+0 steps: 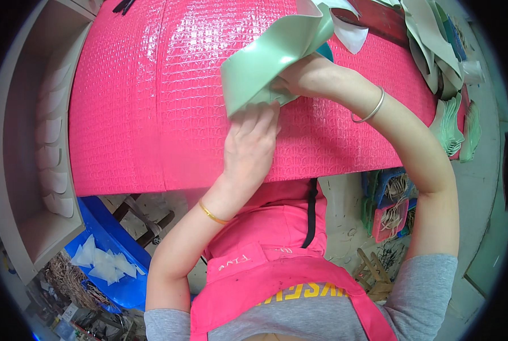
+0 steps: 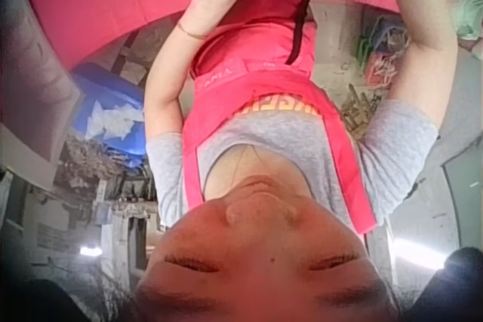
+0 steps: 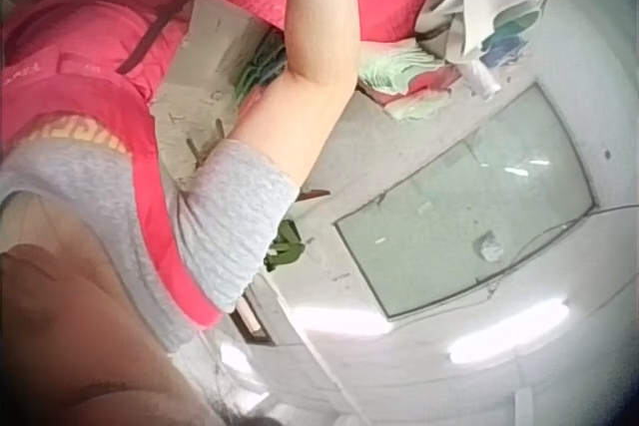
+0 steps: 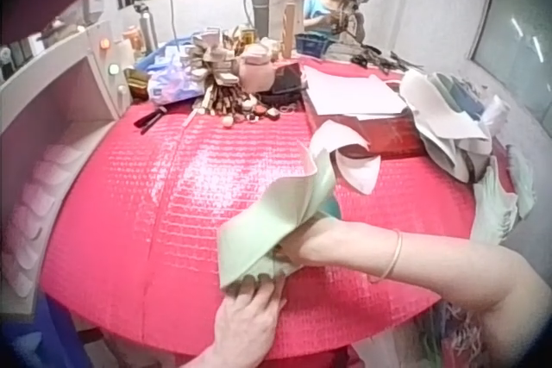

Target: Applying adhesive reinforcements and backing material to a light green shoe upper component.

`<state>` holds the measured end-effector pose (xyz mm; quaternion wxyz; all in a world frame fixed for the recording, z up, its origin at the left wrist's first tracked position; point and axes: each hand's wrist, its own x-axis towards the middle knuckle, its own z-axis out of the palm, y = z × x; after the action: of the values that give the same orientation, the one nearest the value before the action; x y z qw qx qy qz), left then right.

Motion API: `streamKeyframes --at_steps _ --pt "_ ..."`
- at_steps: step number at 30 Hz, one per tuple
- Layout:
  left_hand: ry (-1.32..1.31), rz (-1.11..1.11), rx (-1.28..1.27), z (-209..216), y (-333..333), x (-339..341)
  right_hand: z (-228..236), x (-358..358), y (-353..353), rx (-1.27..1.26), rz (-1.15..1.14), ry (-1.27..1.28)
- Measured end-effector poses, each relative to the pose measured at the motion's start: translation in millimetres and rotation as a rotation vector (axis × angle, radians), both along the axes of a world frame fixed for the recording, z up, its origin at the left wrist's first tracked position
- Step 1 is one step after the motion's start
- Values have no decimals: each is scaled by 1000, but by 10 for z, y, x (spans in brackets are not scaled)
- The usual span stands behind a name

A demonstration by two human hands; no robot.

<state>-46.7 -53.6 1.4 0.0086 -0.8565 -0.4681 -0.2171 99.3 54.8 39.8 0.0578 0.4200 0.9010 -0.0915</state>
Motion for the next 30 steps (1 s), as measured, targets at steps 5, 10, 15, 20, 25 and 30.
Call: streamKeyframes --at_steps 5,10,15,20,25,30 --pt "-64 -7 -123 22 11 50 -151 98 -22 206 193 38" --pt "-41 7 -31 -34 34 171 57 152 -24 15 160 181" --pt "61 56 -82 20 46 311 169 -56 -112 143 263 -134" --pt "-147 9 -112 -34 58 266 -8 171 76 198 233 26" --pt "28 26 -32 -55 100 390 108 21 17 104 180 -202" --pt "-147 8 -24 -37 119 402 126 270 75 67 73 -89"
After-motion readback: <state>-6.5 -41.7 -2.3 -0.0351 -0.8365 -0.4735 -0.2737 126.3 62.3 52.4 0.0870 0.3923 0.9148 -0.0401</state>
